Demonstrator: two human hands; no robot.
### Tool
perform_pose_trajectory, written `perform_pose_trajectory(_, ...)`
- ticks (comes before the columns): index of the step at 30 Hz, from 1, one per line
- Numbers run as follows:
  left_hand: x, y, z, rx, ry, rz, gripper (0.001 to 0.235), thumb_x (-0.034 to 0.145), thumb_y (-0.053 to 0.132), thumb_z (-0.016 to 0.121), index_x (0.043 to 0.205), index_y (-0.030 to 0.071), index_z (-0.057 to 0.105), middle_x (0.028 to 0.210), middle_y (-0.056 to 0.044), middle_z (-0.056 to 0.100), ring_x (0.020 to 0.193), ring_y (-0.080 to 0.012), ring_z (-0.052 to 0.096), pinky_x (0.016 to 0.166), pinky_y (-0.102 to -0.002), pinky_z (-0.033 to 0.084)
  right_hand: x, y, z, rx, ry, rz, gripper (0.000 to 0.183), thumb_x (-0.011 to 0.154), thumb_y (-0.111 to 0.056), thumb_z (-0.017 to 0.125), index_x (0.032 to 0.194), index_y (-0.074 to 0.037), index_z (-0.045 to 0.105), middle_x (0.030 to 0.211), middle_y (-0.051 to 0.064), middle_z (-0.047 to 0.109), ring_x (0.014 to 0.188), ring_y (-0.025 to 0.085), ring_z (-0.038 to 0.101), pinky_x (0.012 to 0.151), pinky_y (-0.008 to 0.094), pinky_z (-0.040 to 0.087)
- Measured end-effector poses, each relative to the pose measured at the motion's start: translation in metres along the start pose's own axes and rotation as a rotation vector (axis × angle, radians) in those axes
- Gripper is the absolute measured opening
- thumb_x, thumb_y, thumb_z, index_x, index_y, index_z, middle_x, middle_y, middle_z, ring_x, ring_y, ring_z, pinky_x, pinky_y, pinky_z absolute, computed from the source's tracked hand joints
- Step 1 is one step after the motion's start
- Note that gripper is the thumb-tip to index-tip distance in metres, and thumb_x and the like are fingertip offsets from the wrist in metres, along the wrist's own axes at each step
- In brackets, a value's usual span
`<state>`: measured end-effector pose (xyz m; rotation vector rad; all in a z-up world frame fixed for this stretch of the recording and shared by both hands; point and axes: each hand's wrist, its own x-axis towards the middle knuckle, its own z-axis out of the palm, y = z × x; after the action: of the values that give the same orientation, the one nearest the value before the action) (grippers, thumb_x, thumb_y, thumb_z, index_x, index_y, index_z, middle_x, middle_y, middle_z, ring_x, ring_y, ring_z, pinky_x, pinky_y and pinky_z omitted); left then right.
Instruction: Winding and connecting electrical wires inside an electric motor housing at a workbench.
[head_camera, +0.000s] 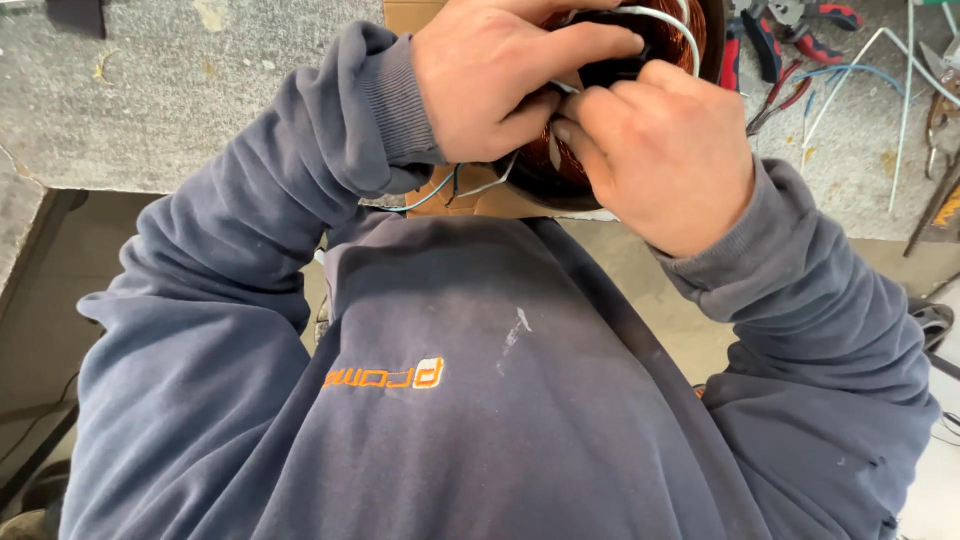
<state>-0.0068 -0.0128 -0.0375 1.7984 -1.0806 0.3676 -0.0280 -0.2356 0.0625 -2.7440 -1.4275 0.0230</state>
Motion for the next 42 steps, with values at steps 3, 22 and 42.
perform_pose_trajectory(3,-0.005,-0.003,0.006,0.050,-0.013,-0.045,0.049,0.087,0.003,0.069,0.135,0.004,0.063,0.143,-0.019,0.059,0.125,-0.0347,0.062,0.102,-0.042,0.055,-0.005,0.000,-0.002,-0.027,0.013,-0.017,0.012,0.103,-0.019,0.075,0.098,-0.009,0.071,0.079,0.004,0.063,0.082,0.026,0.060,0.073,0.038,0.050)
perform_pose_trajectory(22,0.005,0.009,0.001,-0.049,0.076,-0.053,0.036,0.085,0.012,0.075,0.119,0.009,0.062,0.108,-0.009,0.065,0.101,-0.0292,0.066,0.082,-0.041,0.053,0.006,-0.001,-0.008,0.043,-0.117,0.130,0.032,0.104,-0.027,0.075,0.078,-0.010,0.067,0.071,0.008,0.061,0.071,0.030,0.060,0.065,0.044,0.047)
perform_pose_trajectory(42,0.005,0.006,-0.001,0.046,-0.007,-0.020,0.030,0.080,0.009,0.069,0.109,0.011,0.062,0.096,-0.005,0.060,0.105,-0.0264,0.055,0.107,-0.045,0.037,-0.024,0.039,-0.009,0.206,-0.050,-0.129,0.015,0.091,-0.019,0.083,0.092,-0.009,0.072,0.080,0.005,0.060,0.078,0.028,0.057,0.068,0.040,0.048)
